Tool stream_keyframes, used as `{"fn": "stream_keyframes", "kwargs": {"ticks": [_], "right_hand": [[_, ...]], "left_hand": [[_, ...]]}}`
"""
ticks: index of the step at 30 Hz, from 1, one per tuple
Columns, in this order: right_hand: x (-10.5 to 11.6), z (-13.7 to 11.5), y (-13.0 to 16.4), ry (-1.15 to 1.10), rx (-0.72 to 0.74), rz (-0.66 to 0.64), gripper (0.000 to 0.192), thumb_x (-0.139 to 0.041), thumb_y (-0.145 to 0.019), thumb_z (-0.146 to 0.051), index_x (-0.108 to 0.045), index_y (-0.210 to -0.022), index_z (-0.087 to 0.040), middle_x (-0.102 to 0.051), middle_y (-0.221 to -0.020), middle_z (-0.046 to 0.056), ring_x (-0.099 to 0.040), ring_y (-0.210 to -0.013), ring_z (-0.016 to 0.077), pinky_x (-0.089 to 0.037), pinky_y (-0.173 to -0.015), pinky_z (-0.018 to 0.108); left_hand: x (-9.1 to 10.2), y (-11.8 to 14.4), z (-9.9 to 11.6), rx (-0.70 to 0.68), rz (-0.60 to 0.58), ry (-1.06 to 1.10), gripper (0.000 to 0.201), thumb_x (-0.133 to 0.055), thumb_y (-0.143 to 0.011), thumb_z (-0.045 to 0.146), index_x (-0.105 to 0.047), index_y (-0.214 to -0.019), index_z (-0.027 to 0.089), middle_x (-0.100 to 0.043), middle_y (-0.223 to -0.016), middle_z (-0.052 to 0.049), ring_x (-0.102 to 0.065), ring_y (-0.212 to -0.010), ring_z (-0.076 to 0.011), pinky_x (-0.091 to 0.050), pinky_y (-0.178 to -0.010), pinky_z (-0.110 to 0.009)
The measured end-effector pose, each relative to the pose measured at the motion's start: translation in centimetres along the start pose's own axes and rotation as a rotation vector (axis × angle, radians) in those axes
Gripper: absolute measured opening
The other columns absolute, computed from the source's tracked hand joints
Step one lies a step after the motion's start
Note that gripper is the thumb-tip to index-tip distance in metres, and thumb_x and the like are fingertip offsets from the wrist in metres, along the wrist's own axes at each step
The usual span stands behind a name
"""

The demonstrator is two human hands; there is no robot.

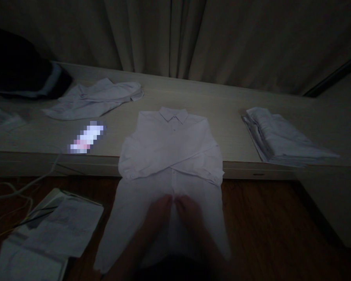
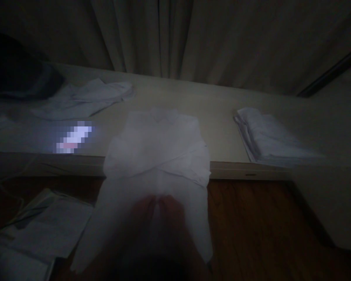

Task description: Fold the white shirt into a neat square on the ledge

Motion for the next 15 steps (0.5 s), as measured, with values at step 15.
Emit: {"fn": "stream_keyframes", "kwargs": {"ticks": [15], "right_hand": [[0.2,-0.5,-0.2,0.010,-0.027,-0.024,0.022,-0.045,-0.089,-0.032,-0.064,-0.089,-0.022,-0.069,-0.088,0.004,-0.061,-0.077,0.0154,-0.047,-0.070,0.027]], "left_hand": [[1.1,0.7,1.5,-0.015,0.004,0.007,0.038,-0.028,-0.090,0.033,-0.062,-0.102,0.023,-0.069,-0.106,-0.008,-0.061,-0.099,-0.0191,-0.043,-0.093,-0.033]]}}
Point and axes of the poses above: each hand's wrist, its own y-axis away from the middle knuckle, its own x-axis out of the back of the hand, z = x × y, the point moved 9 cm from there along -y, towards the middle knuckle
